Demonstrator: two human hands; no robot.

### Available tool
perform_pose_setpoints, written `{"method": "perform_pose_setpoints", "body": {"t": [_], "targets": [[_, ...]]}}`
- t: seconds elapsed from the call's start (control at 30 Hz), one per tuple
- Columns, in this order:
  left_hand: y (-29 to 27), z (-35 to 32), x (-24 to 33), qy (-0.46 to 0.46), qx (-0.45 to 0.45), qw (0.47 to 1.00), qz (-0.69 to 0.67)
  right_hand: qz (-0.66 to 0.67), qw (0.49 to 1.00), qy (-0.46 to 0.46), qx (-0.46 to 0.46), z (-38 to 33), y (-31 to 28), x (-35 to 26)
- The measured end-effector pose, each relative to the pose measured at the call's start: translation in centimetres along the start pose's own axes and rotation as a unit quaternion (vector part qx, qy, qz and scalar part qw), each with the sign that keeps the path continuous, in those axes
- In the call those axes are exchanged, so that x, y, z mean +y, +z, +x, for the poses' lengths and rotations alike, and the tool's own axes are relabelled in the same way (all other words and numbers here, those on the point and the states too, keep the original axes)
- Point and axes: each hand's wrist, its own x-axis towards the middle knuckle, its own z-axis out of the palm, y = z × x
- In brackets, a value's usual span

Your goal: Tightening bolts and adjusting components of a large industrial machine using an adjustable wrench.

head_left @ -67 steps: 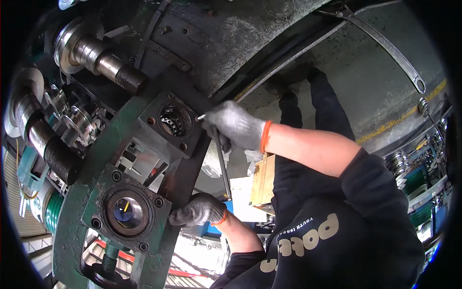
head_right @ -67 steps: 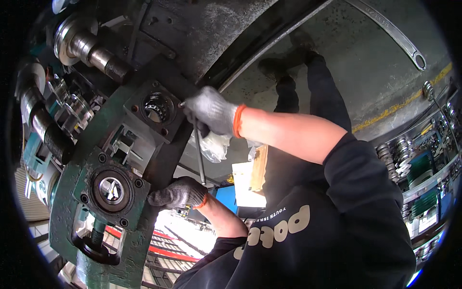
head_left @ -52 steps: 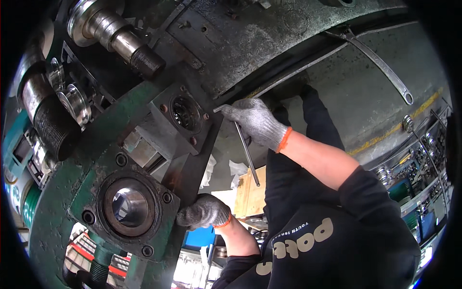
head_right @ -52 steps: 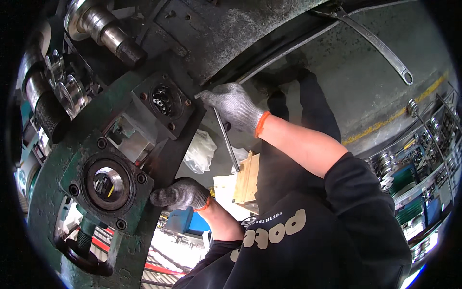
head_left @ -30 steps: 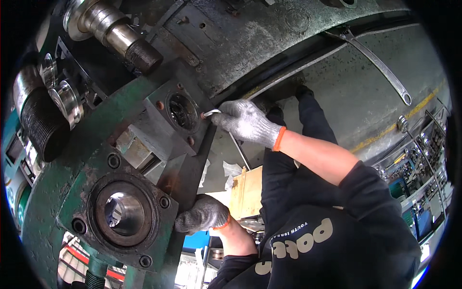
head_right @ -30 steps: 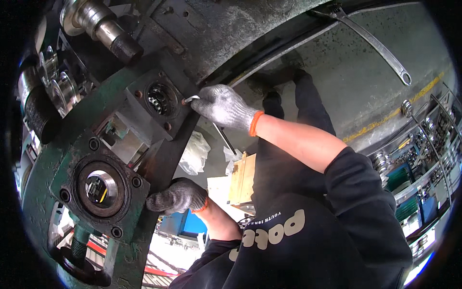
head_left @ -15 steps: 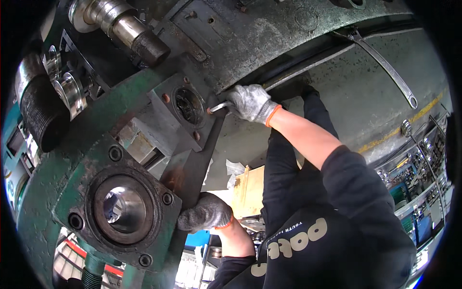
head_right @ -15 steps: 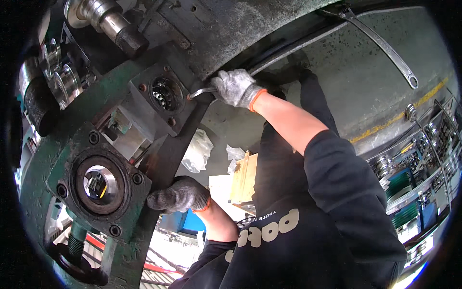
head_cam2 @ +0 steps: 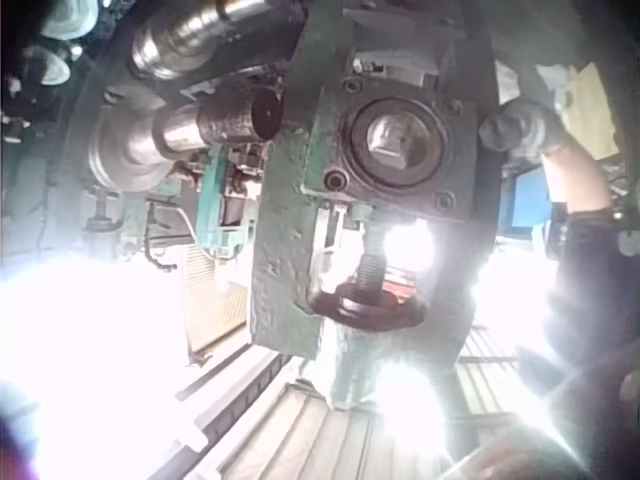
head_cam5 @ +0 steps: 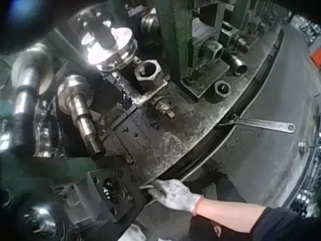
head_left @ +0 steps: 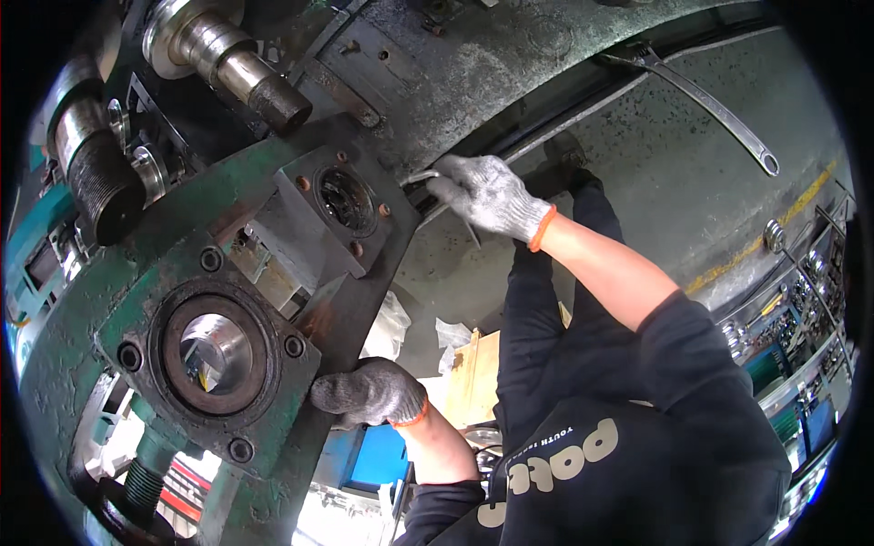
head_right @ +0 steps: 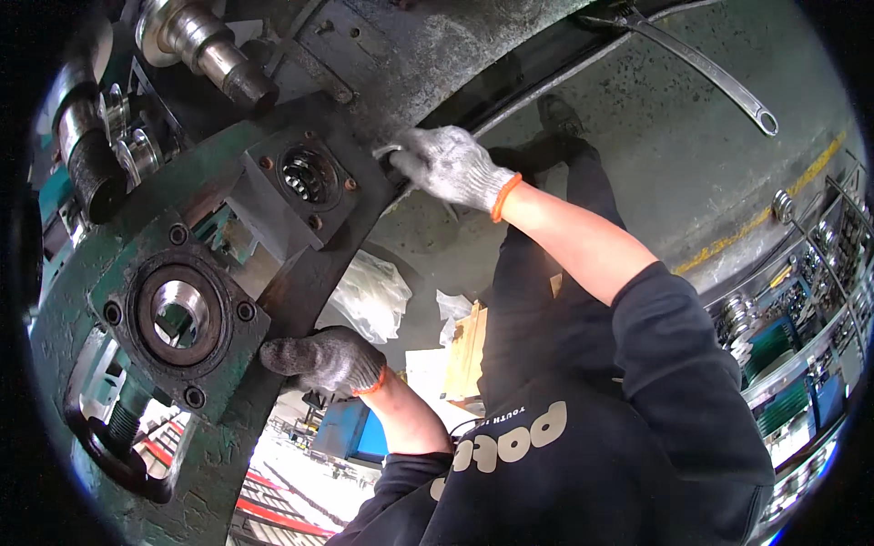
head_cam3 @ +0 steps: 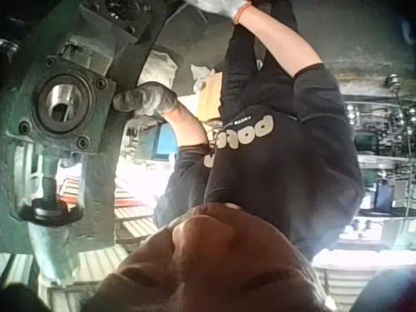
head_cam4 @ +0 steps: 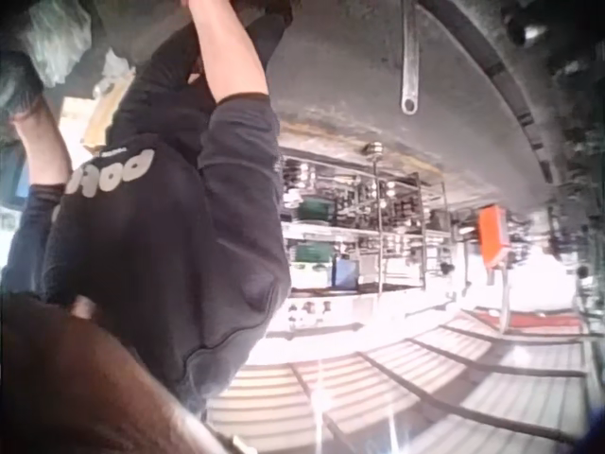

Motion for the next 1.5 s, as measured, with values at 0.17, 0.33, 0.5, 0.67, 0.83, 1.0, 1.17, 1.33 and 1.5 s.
{"method": "perform_pose_setpoints", "body": {"t": [0.17,0.33,0.5,0.67,0.83,1.0,1.17,1.33,1.5], "targets": [[0.8,-1.3,-0.5,0.008,-0.017,1.0,0.001,0.181,0.95,0.24,-0.085,-0.5,-1.7,-5.1],[2.4,-3.1,-1.3,0.002,-0.024,1.0,-0.013,0.371,0.832,0.397,-0.115,0.7,-1.4,-6.9],[4.6,-6.0,-2.9,-0.017,-0.043,0.998,-0.049,0.451,0.763,0.446,-0.126,2.0,-1.3,-7.9],[6.8,-8.5,-4.0,-0.039,-0.06,0.993,-0.09,0.48,0.72,0.479,-0.147,2.3,-1.1,-7.3],[8.1,-11.4,-5.2,-0.061,-0.075,0.988,-0.121,0.489,0.717,0.477,-0.14,1.9,-0.5,-8.0],[2.7,-4.9,-5.2,-0.113,-0.238,0.928,-0.263,0.531,0.686,0.486,-0.111,1.9,-0.7,-7.6],[-6.1,3.9,-4.4,-0.235,-0.48,0.726,-0.432,0.535,0.691,0.472,-0.115,2.4,-0.7,-8.0],[-7.6,11.1,-2.9,-0.37,-0.671,0.371,-0.525,0.507,0.724,0.455,-0.111,2.1,-1.0,-8.6],[-8.3,12.4,-0.4,-0.143,-0.663,0.504,-0.535,0.475,0.742,0.458,-0.119,2.1,-1.5,-9.0]]}}
